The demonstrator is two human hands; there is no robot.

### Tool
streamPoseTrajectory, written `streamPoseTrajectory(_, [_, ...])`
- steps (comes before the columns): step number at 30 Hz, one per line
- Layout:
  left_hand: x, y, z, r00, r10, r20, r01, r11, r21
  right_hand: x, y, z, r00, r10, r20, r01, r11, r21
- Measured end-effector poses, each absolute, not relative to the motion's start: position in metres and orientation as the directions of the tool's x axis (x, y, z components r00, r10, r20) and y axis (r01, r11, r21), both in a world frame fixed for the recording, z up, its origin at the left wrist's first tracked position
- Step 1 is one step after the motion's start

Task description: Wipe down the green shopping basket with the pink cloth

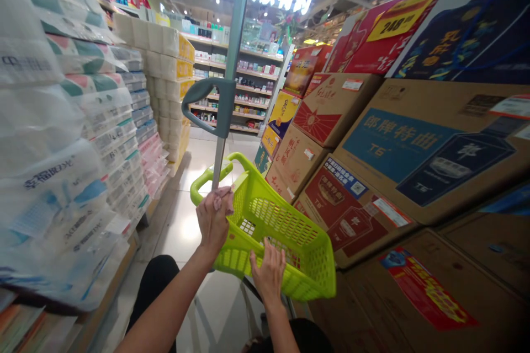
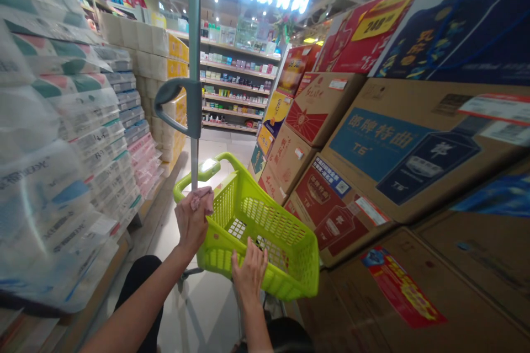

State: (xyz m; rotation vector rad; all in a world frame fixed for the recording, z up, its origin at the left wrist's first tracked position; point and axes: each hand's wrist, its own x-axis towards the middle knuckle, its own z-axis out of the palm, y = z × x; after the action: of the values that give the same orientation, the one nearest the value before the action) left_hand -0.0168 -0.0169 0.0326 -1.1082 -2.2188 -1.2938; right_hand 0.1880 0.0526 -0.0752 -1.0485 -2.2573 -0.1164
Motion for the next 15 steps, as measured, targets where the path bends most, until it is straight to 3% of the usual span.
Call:
streamPoseTrajectory(3, [-0.013, -0.033, 0.006, -0.544, 0.506, 0.670, 0.838, 0.378, 0.394, 0.174, 0.052, -0.087, -0.424, 0.700, 0.574, 0.693, 0.659, -0.291])
streamPoseTrajectory(7, [-0.027, -0.051, 0.005, -0.573, 0.600, 0.558, 0.808, 0.298, 0.509, 0.184, 0.067, -0.097, -0.441, 0.681, 0.585, 0.610, 0.705, -0.361])
streamPoseTrajectory(12, [-0.057, -0.043, 0.036, -0.664, 0.407, 0.627, 0.745, 0.425, 0.513, 0.200, 0.085, -0.099, -0.457, 0.688, 0.564, 0.568, 0.714, -0.411])
streamPoseTrajectory(15, [-0.048, -0.043, 0.032, -0.665, 0.427, 0.613, 0.743, 0.461, 0.485, 0.204, 0.093, -0.097, -0.507, 0.672, 0.540, 0.536, 0.736, -0.413])
